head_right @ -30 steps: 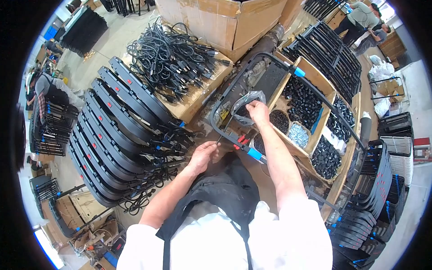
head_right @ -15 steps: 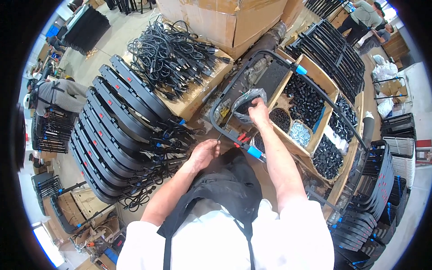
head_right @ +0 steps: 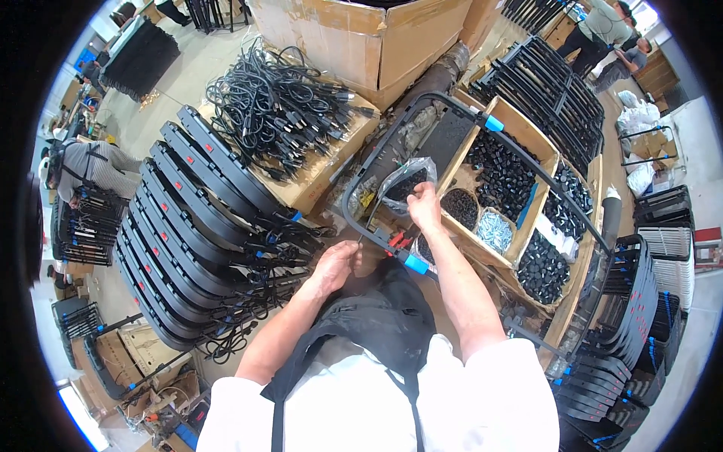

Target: Assembling treadmill console components by attaching plastic housings, connecting wiring harnesses, and securing them with screws using an electric screwdriver.

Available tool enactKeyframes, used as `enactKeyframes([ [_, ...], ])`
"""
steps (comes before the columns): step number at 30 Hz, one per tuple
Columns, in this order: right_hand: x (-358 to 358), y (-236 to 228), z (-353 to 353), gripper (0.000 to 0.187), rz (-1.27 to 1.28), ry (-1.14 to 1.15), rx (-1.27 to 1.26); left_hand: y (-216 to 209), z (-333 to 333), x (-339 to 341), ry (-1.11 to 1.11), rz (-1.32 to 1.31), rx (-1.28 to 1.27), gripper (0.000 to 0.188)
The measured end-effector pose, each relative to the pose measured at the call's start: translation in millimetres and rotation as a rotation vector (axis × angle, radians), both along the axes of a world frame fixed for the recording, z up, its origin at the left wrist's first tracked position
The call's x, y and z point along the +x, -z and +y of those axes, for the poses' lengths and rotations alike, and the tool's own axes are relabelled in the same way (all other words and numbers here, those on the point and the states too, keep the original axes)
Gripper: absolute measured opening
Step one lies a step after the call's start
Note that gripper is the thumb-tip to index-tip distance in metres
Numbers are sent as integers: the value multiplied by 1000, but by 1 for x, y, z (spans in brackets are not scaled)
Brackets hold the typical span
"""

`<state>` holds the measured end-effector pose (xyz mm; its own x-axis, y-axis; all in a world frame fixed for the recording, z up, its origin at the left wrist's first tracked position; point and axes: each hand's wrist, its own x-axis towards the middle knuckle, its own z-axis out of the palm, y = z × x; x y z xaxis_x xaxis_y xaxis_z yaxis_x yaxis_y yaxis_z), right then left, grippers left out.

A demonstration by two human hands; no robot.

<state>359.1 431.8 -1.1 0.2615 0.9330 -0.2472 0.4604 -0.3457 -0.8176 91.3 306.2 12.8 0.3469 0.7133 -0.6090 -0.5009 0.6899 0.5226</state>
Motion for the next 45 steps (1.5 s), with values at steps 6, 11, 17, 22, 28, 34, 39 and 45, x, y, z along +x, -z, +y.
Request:
enactKeyframes([
  [6, -7, -23, 16, 42, -492, -216, 14, 1, 5, 0, 3, 11, 9, 12],
  [11, -9, -37, 10, 42, -543, -291, -20, 5, 2, -1, 11, 7, 11, 13],
  [17, -11, -46, 15, 37, -631, -315, -102, 6, 9, 1, 15, 13, 37, 12],
  [22, 0, -48, 18, 27, -69, -202, -150, 6, 8, 1, 23, 9, 32, 12],
  [28, -39, -42, 14, 33, 437, -5, -255, 10, 5, 3, 25, 43, 37, 13],
  [34, -65, -39, 41, 33, -45, -185, -89, 0, 9, 8, 30, 114, 50, 12],
  [39, -67, -47, 44, 32, -58, -197, -151, 1, 10, 4, 27, 91, 41, 12],
  [45, -64, -36, 42, 31, -20, -237, -78, 1, 5, 2, 41, 129, 61, 12],
])
